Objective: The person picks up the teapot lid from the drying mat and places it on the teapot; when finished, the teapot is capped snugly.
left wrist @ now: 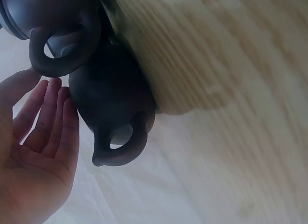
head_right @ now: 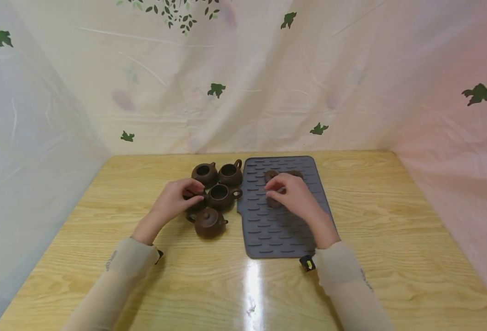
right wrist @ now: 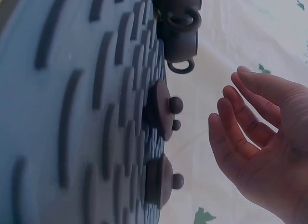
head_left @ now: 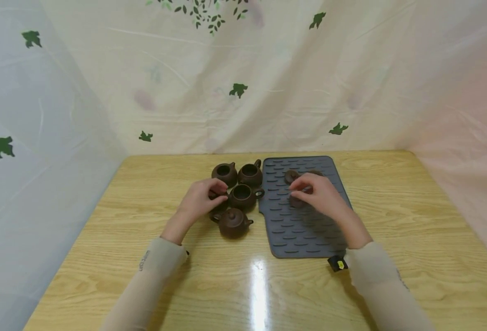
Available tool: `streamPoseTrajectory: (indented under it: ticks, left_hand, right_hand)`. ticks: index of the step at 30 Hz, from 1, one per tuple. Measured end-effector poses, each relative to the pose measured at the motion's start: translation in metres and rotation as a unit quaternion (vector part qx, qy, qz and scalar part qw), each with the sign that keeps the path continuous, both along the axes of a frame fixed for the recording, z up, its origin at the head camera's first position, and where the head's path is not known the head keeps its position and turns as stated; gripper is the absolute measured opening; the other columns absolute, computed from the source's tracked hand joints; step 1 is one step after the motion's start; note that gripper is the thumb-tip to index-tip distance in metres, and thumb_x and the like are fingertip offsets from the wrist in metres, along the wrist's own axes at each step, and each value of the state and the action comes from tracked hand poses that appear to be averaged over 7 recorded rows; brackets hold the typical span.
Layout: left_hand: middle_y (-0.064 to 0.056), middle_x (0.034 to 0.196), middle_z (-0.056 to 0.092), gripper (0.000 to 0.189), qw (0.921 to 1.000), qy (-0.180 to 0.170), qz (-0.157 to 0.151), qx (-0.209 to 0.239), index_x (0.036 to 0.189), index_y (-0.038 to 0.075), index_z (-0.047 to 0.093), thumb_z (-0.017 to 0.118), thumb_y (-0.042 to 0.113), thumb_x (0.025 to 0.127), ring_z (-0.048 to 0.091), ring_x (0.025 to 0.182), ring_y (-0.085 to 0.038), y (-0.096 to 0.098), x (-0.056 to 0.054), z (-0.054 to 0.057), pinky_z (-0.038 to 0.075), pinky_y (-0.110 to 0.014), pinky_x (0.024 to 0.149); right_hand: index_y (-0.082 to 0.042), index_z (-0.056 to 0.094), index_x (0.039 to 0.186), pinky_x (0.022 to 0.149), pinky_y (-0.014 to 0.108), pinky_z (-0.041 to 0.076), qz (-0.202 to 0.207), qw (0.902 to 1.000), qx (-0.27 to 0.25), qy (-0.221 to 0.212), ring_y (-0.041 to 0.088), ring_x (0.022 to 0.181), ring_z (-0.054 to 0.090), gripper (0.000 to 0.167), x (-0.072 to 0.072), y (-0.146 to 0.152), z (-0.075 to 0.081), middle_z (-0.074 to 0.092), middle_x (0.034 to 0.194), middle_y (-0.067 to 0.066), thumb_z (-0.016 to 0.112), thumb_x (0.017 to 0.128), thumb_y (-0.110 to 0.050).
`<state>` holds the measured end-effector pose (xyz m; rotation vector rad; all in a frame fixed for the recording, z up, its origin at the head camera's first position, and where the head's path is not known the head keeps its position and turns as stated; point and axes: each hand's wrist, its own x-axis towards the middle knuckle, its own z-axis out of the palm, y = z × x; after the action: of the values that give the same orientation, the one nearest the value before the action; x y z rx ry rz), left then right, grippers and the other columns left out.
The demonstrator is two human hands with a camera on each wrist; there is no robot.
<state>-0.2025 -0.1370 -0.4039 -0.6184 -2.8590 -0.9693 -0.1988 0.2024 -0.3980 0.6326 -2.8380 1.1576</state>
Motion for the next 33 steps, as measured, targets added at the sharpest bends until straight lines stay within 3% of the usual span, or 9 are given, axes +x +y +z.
streamPoseTrajectory:
  ticks: [17, 33]
  left_hand:
    - [-0.009, 0.105, 0.074, 0.021, 0.9996, 0.004, 0.004, -0.027, 0.110, 0.006, 0.070, 0.074, 0.013, 0.091, 0.071, 0.095, -0.023, 0.003, -0.002, 0.000, 0.059, -0.037, 0.085]
    - [-0.007, 0.102, 0.073, 0.017, 0.9991, 0.003, 0.018, -0.037, 0.107, 0.007, 0.070, 0.073, 0.012, 0.091, 0.070, 0.093, -0.022, 0.004, -0.003, -0.003, 0.059, -0.036, 0.084]
  right_hand:
    - [0.000, 0.069, 0.113, 0.089, 0.050, 0.056, -0.043, 0.9990, -0.011, 0.006, 0.032, 0.104, 0.064, 0.020, -0.004, 0.036, 0.004, 0.068, 0.115, 0.018, 0.065, 0.097, -0.012]
    - [-0.002, 0.071, 0.112, 0.086, 0.047, 0.056, -0.076, 0.9970, -0.002, 0.017, 0.032, 0.101, 0.066, 0.020, -0.009, 0.054, -0.009, 0.071, 0.111, 0.018, 0.065, 0.098, -0.015]
